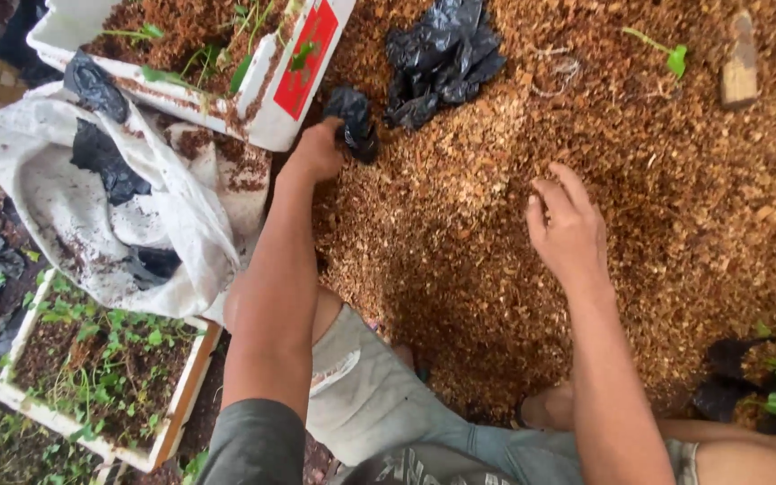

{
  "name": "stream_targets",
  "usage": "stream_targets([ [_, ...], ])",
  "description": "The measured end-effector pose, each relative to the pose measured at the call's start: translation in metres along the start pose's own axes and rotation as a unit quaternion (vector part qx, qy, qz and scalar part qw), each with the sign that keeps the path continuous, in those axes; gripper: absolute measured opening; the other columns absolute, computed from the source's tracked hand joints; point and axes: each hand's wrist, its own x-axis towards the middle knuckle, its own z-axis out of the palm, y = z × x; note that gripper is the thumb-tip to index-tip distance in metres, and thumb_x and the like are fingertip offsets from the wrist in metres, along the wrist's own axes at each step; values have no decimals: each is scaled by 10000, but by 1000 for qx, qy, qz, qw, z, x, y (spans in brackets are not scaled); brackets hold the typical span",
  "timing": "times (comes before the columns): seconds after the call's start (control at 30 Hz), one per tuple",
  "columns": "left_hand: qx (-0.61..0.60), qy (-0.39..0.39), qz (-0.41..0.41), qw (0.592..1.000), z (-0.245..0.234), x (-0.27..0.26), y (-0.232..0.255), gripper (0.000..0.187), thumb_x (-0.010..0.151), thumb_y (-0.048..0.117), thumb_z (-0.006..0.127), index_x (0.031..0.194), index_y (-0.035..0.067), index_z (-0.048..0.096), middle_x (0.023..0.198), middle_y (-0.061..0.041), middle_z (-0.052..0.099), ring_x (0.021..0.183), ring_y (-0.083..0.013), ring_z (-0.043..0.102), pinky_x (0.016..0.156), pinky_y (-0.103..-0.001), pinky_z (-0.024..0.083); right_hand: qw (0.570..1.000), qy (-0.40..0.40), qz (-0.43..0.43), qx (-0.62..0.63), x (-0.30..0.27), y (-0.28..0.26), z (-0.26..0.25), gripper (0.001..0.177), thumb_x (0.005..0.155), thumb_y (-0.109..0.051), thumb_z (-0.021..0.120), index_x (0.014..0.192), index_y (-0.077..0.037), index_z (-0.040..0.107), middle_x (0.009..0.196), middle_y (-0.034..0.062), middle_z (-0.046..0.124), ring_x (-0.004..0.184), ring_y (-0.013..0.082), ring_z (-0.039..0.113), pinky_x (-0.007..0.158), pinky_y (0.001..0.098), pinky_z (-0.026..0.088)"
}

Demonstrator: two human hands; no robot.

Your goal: Transplanting small green seedlings into individual black plastic nursery bags filled with a brown planting medium.

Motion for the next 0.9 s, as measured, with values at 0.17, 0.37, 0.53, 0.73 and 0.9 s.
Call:
stream_targets([
  [0.17,-174,40,25,984,-32,-60,11,697,846,-29,464,1534,47,386,1449,-302,512,1341,-474,487,1152,-563,409,998,-51,23,-20,-7,-11,-11,118,980,-27,693,1072,25,745,1288,177,646,1055,368,704,780,333,629],
  [0.37,-128,-52,-95,986,-26,-101,-10,632,974,-31,407,1577,-23,218,1522,-335,379,1409,-470,402,1156,-611,409,991,-126,38,-17,-13,-12,-5,153,995,-67,668,1107,0,747,1284,174,653,1031,374,711,764,332,614],
  [0.53,-61,-160,-92,981,-84,-133,-5,400,1024,176,535,1411,112,611,1364,-193,617,1248,-419,591,993,-560,517,990,-141,7,4,-14,-14,7,176,993,-66,660,1131,6,742,1251,188,660,1050,403,698,763,411,622],
  [0.73,-290,-128,-77,945,-154,-232,17,378,1016,132,482,1275,-119,598,1177,-347,642,1103,-413,663,876,-466,557,991,-131,-27,10,-4,-45,19,148,962,-12,688,1084,46,750,1217,225,684,1084,399,691,858,391,605],
  [0.9,-118,-163,-131,971,1,-257,-98,343,979,217,611,1273,52,675,1169,-230,708,1141,-394,674,976,-530,538,988,-147,-52,-3,-8,-42,32,152,994,-60,651,1099,7,738,1238,197,665,1119,338,682,917,351,588],
])
